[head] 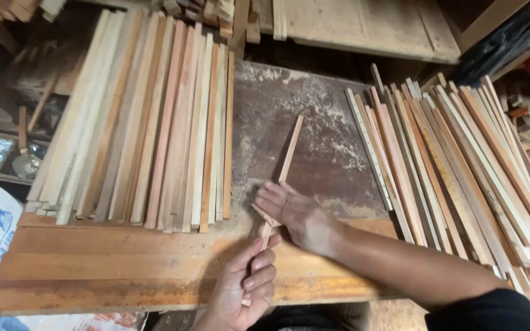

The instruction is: The person smooths thin wooden strips by hand on a workbench. They pick up a strip, rub it against the surface, and place it back into a pile, repeating this process for multiple pieces.

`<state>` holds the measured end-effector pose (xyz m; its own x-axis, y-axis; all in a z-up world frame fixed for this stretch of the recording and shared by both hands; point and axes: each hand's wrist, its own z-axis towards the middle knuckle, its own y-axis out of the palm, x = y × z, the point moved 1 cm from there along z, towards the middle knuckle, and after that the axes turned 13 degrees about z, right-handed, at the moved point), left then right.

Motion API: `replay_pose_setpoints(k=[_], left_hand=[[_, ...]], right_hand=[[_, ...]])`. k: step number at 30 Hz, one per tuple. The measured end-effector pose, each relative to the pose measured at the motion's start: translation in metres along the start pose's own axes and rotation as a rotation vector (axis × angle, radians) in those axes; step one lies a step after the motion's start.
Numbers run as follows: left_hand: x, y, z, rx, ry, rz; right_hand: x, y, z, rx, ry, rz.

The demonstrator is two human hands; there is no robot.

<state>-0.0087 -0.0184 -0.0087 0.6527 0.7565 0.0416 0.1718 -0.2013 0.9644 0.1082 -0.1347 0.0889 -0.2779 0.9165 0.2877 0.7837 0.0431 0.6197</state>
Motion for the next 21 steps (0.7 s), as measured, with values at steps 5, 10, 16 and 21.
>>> replay_pose_setpoints(k=[5,10,16,21], left_hand=[[-0.006,0.003,0.002,0.022,-0.018,0.006],[-0.006,0.004,0.003,-0.213,0.014,-0.177],[0.004,-0.001,0.001,-0.303,0.022,-0.221],[0.000,0.008,0.001,-0.375,0.066,-0.171]], right_hand=[[-0.077,0.053,0.038,-0.561,-1.069,-2.364],[-0.077,0.065,0.040,-0.439,-1.126,-2.417],[0.008,-0.003,-0.014,0.234,-0.098,-0.933],[-0.045,0.054,0.034,-0.106,-0.533,-2.342]])
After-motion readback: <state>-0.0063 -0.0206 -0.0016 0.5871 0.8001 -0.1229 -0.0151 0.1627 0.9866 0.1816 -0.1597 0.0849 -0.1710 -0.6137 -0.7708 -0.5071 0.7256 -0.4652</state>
